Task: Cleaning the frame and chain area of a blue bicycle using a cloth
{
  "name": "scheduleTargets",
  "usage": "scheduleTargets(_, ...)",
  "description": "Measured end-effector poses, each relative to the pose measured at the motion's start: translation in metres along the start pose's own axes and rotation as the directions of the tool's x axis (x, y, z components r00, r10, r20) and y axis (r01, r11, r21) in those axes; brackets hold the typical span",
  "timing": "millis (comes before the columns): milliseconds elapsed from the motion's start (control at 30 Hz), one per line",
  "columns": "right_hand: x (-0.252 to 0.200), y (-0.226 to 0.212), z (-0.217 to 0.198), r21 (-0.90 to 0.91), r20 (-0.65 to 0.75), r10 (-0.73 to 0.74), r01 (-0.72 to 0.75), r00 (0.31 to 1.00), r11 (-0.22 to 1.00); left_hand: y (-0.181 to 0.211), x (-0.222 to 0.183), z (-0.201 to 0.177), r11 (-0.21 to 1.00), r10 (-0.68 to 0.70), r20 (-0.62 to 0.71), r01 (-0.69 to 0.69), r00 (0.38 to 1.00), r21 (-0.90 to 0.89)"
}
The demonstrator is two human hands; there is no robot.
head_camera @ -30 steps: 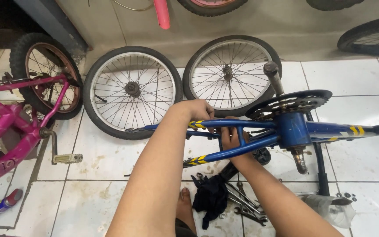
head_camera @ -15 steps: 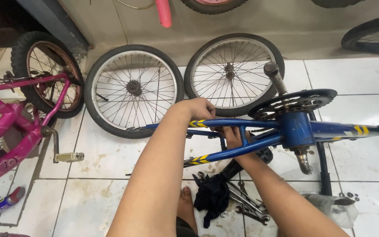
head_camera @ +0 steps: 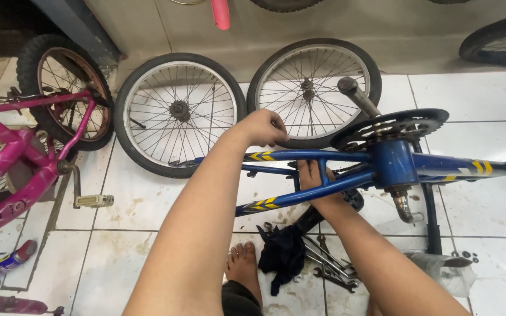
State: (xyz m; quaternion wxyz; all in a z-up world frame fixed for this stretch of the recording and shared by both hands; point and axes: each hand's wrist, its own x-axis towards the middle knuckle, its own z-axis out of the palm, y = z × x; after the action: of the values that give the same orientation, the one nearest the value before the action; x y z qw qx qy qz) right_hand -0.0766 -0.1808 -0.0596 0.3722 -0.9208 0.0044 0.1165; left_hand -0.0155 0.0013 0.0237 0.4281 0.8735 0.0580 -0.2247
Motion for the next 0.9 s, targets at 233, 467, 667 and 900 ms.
scheduleTargets(233,-0.02,-0.007,-0.01,-0.206,0.115,-0.033,0.057,0.993,0.977,0.011,-0.063,-0.028,0.967,0.068,-0.296,0.011,0.953,0.256)
scheduleTargets(467,-0.026,-0.018,-0.02,-0.071,0.13,-0.052,0.062,0.99,0.996,0.024,-0.185,-0.04,0.939,-0.042,-0.483,0.199,0.875,0.28)
scheduleTargets(667,-0.007,-0.014,0.008,0.269,0.118,-0.151,0.114,0.982,0.956,0.038,-0.257,-0.022,0.918,-0.246,-0.464,0.359,0.851,0.172)
scheduleTargets(900,-0.01,-0.013,0.022,0.288,0.14,-0.094,0.051,0.986,0.956,-0.043,-0.204,0.014,0.899,-0.268,-0.389,0.374,0.881,0.228)
